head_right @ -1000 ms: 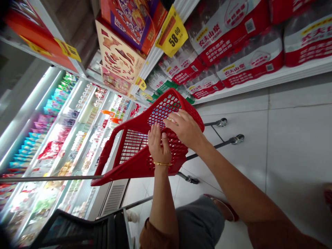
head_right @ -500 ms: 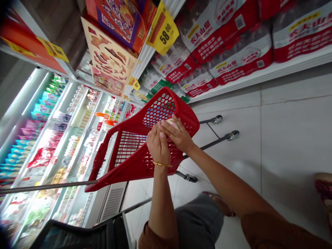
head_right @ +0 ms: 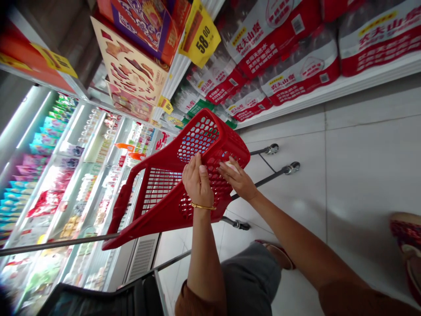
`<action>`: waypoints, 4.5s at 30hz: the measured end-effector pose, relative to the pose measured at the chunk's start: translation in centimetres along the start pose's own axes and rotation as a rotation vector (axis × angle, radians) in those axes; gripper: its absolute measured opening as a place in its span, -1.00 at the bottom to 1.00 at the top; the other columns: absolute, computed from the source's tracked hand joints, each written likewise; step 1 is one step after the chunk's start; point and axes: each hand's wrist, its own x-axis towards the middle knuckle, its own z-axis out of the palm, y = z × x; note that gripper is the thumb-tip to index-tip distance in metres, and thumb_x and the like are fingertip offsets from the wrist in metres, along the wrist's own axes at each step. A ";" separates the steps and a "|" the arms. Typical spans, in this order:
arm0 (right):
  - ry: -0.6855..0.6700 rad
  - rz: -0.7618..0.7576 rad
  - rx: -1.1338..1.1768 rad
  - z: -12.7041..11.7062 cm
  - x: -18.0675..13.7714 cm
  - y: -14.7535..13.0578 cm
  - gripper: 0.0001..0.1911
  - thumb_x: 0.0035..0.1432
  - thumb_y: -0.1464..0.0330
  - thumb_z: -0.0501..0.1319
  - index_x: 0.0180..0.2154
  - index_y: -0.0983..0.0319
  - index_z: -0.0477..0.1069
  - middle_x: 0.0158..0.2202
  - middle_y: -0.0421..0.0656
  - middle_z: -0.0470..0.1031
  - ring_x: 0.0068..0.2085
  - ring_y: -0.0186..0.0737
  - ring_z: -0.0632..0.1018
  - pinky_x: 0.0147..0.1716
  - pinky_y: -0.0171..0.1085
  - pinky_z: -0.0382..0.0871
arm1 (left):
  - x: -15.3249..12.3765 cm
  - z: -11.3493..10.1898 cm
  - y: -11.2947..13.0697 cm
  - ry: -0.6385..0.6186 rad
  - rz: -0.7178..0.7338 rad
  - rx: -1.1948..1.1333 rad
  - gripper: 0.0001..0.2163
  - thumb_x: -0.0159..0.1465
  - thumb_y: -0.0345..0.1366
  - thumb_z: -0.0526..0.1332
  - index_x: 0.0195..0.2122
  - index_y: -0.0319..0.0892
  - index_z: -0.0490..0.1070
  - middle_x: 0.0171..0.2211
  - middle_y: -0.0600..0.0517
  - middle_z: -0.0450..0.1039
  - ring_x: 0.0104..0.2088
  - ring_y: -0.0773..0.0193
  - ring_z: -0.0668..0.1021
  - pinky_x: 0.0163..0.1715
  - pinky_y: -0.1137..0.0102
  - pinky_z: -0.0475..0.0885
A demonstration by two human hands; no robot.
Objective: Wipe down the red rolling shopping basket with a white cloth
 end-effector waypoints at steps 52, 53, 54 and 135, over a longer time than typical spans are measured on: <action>0.177 0.031 -0.083 0.1 2.9 -0.1 -0.38 0.38 0.47 0.00 0.36 -0.05 -0.09 0.25 -0.25 0.37 0.38 -0.16 0.14 0.36 -0.03 0.17 | 0.1 0.1 1.3 0.077 -0.014 -0.093 -0.54 0.46 -0.18 -0.15 0.11 -0.28 0.44 0.05 -0.20 0.52 0.09 0.16 0.51 0.17 0.21 0.25; 0.180 0.032 -0.100 0.1 2.3 0.0 -0.38 0.38 0.48 0.01 0.36 -0.02 -0.08 0.24 -0.23 0.38 0.38 -0.15 0.12 0.35 -0.02 0.18 | 0.1 0.1 1.3 0.078 -0.017 -0.095 -0.54 0.46 -0.18 -0.15 0.11 -0.27 0.44 0.05 -0.20 0.52 0.09 0.16 0.51 0.17 0.21 0.25; 0.182 0.032 -0.111 0.1 1.8 0.1 -0.37 0.37 0.50 0.02 0.36 0.01 -0.07 0.23 -0.21 0.39 0.39 -0.13 0.11 0.34 -0.01 0.20 | 0.1 0.1 1.3 0.080 -0.022 -0.096 -0.54 0.46 -0.18 -0.15 0.11 -0.26 0.44 0.05 -0.19 0.52 0.09 0.16 0.50 0.17 0.20 0.25; 0.247 0.064 -0.020 -1.5 8.5 0.4 -0.55 0.37 0.33 0.09 0.24 -0.10 0.22 0.27 -0.25 0.33 0.34 -0.11 0.26 0.22 0.01 0.39 | -0.3 -0.3 1.0 0.165 -0.103 -0.165 -0.59 0.43 -0.25 -0.12 -0.07 -0.18 0.55 -0.09 -0.06 0.61 -0.05 0.27 0.59 0.21 0.26 0.17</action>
